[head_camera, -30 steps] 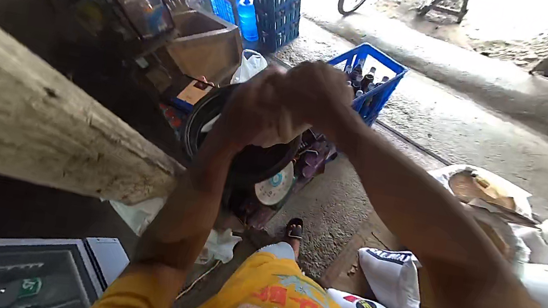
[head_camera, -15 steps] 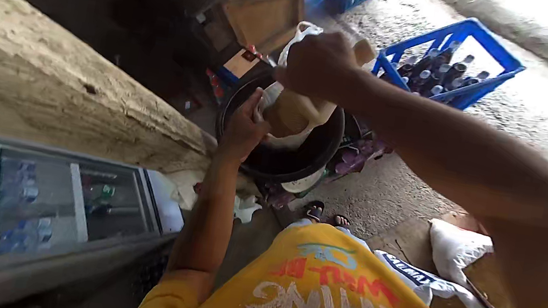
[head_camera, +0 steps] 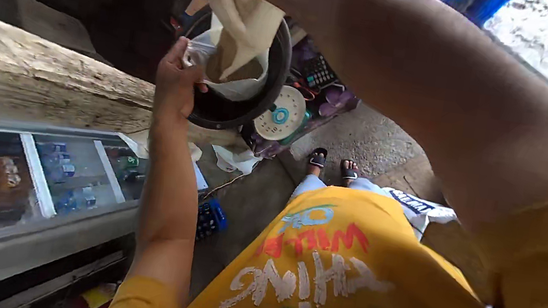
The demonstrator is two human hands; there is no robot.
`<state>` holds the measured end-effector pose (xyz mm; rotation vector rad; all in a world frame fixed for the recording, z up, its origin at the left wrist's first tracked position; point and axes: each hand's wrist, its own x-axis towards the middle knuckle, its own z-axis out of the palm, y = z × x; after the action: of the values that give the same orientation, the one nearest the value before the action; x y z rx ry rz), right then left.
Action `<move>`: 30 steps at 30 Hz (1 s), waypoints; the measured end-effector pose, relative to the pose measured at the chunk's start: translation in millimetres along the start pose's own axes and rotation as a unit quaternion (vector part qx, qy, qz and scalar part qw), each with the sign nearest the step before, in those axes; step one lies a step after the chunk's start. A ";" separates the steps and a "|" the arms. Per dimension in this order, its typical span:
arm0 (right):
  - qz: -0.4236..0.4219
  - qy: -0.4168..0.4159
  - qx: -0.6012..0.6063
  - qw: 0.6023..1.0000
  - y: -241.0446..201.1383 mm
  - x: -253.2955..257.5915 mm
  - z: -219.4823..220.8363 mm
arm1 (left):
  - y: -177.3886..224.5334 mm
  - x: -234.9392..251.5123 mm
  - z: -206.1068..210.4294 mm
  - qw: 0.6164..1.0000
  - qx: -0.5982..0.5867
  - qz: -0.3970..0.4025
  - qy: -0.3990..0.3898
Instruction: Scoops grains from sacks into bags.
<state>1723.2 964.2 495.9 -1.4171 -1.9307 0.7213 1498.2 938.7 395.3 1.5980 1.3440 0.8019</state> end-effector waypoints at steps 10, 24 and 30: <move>0.033 0.025 -0.021 0.999 -4.0 -31.2 -24.1 | 4.6 -2.2 13.7 0.997 0.072 -0.003 0.024; -0.013 -0.031 -0.258 0.965 -59.9 -31.9 -14.6 | 6.7 -3.6 17.9 0.998 0.061 -0.014 0.023; -0.163 -0.024 -0.302 0.939 -69.5 -39.1 -9.6 | 17.3 3.4 12.4 0.998 0.030 -0.003 0.055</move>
<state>1696.4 908.3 547.0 -1.3551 -2.4737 -0.0082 1517.0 938.8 405.8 1.6148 1.4621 0.8628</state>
